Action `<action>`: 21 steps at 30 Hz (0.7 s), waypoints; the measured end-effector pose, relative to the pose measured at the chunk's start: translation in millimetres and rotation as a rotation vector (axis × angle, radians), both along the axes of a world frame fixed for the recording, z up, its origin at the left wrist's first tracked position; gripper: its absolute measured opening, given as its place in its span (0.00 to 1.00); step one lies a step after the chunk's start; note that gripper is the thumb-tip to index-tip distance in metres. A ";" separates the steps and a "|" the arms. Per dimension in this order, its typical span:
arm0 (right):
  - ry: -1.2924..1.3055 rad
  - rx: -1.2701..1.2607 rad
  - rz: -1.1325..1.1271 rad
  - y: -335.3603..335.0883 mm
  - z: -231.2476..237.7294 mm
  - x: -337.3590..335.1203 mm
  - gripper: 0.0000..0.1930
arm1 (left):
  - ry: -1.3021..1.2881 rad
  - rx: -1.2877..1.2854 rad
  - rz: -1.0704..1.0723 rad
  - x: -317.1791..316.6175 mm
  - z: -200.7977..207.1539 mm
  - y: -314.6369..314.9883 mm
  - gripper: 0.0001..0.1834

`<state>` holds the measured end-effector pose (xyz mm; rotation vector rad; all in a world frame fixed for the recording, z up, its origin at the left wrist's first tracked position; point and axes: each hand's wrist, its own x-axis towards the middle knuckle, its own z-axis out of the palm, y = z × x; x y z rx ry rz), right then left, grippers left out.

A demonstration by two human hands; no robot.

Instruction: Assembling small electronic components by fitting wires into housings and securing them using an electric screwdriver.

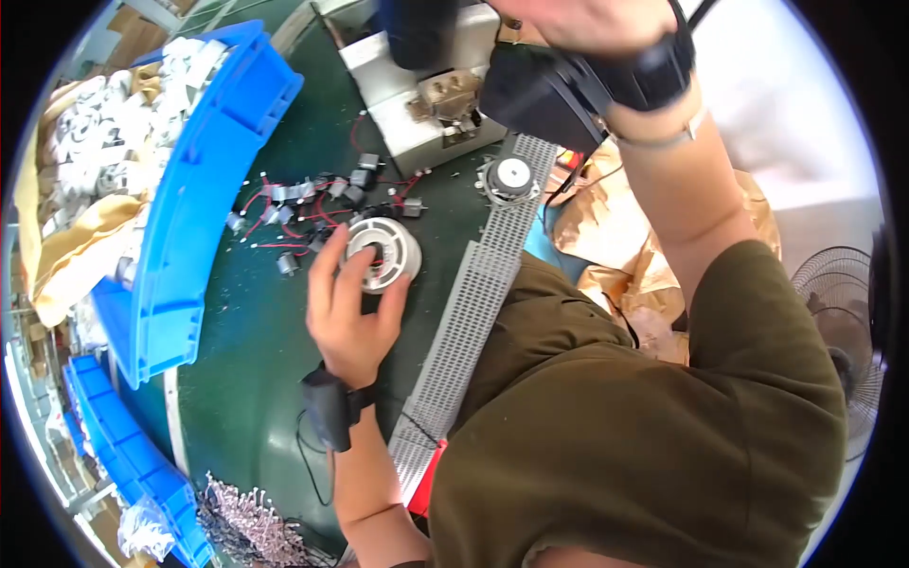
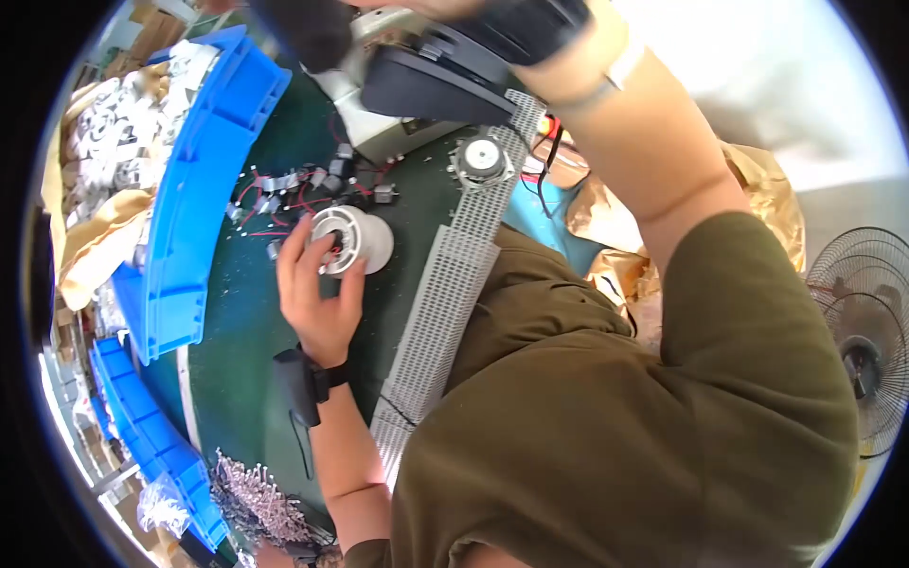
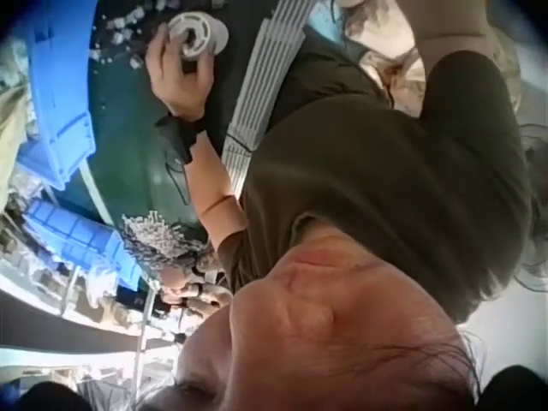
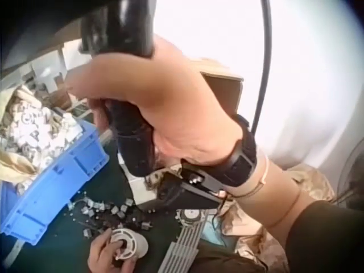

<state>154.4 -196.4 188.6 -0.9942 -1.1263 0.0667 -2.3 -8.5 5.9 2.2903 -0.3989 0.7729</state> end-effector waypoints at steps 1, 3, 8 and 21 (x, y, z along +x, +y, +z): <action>0.093 -0.071 -0.149 -13.6 -11.3 -10.2 0.08 | 0.000 -0.002 -0.010 1.8 -0.8 -1.9 0.21; 0.214 0.001 -0.139 -9.0 -49.4 -10.0 0.06 | -0.005 0.025 0.002 -3.0 -8.3 6.3 0.23; 0.225 -0.009 -0.366 -14.4 -68.6 -5.3 0.08 | 0.008 0.056 0.007 -7.1 -8.7 4.9 0.24; 0.176 -0.089 -0.495 -14.9 -73.4 -3.8 0.08 | 0.021 0.043 0.015 -7.6 -11.6 3.8 0.24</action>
